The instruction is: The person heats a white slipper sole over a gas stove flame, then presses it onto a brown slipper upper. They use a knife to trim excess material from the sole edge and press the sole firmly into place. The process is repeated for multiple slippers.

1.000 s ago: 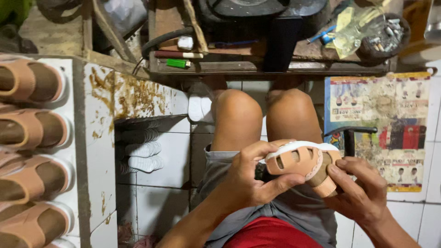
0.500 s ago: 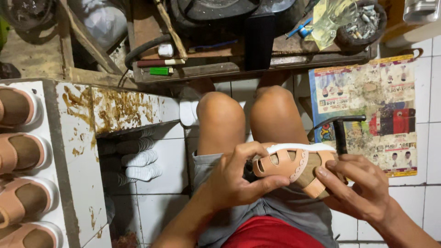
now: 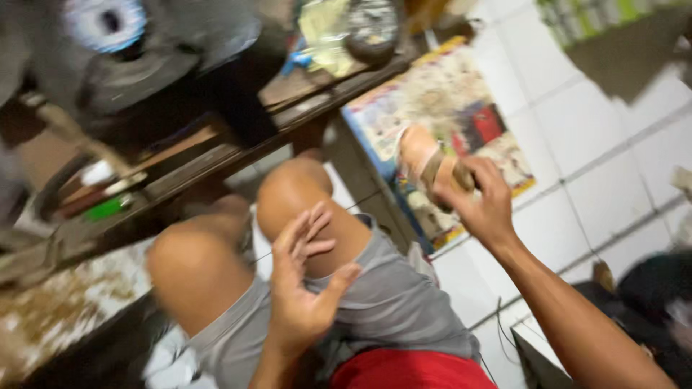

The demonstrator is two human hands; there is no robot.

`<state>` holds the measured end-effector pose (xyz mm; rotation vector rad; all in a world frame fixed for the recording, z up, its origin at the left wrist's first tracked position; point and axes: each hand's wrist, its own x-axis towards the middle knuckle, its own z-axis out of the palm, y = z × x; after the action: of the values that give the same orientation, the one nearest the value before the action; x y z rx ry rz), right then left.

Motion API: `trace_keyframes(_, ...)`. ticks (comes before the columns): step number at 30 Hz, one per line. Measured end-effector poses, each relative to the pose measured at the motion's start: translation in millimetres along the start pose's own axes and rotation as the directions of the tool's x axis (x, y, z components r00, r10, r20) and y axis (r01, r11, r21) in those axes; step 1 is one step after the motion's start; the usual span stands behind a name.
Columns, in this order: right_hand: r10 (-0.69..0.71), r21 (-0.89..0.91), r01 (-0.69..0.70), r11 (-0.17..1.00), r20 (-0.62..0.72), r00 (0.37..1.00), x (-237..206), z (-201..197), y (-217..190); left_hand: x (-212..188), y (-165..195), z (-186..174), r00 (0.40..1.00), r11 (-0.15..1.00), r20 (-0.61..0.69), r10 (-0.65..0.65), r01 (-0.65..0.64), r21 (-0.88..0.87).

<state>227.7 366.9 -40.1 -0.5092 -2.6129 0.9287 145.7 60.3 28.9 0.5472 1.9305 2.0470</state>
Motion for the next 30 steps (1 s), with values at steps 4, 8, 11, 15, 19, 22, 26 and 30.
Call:
trace_keyframes(4, 0.303, -0.127, -0.349, 0.928, -0.285, 0.909, 10, 1, 93, 1, 0, 5, 0.999, 0.981, 0.006, -0.042, 0.040, 0.190)
trace_keyframes(8, 0.315, -0.252, -0.423, 0.870, -0.376, 0.872, 18, 12, 130, 2, -3, 11, 0.999, 0.976, -0.011, -0.033, 0.035, 0.213)
trace_keyframes(11, 0.329, -0.427, -0.394, 0.814, -0.221, 0.918, 20, 9, 142, 4, -5, 16, 1.000, 0.971, -0.022, -0.016, 0.020, 0.237)
trace_keyframes(15, 0.672, -0.075, -0.682, 0.728, -0.119, 0.731, 29, -18, 160, 5, -5, 20, 0.998, 0.967, -0.037, -0.056, 0.064, 0.248)
trace_keyframes(19, 0.717, 0.071, -0.714, 0.697, -0.062, 0.694, 35, -34, 171, 5, -6, 20, 0.998, 0.975, -0.032, -0.052, 0.058, 0.215)
trace_keyframes(22, 0.744, 0.014, -0.744, 0.668, 0.015, 0.668, 34, -32, 169, 2, -9, 20, 0.996, 0.984, -0.034, -0.088, 0.092, 0.155)
trace_keyframes(26, 0.744, -0.370, -0.669, 0.644, 0.099, 0.661, 28, -13, 152, -4, -9, 17, 0.995, 0.985, -0.046, -0.090, 0.095, 0.145)
trace_keyframes(30, 0.574, 0.843, -0.535, -0.048, 0.462, 0.676, 28, 8, 114, -8, -10, 16, 0.995, 0.988, -0.049, -0.082, 0.088, 0.126)
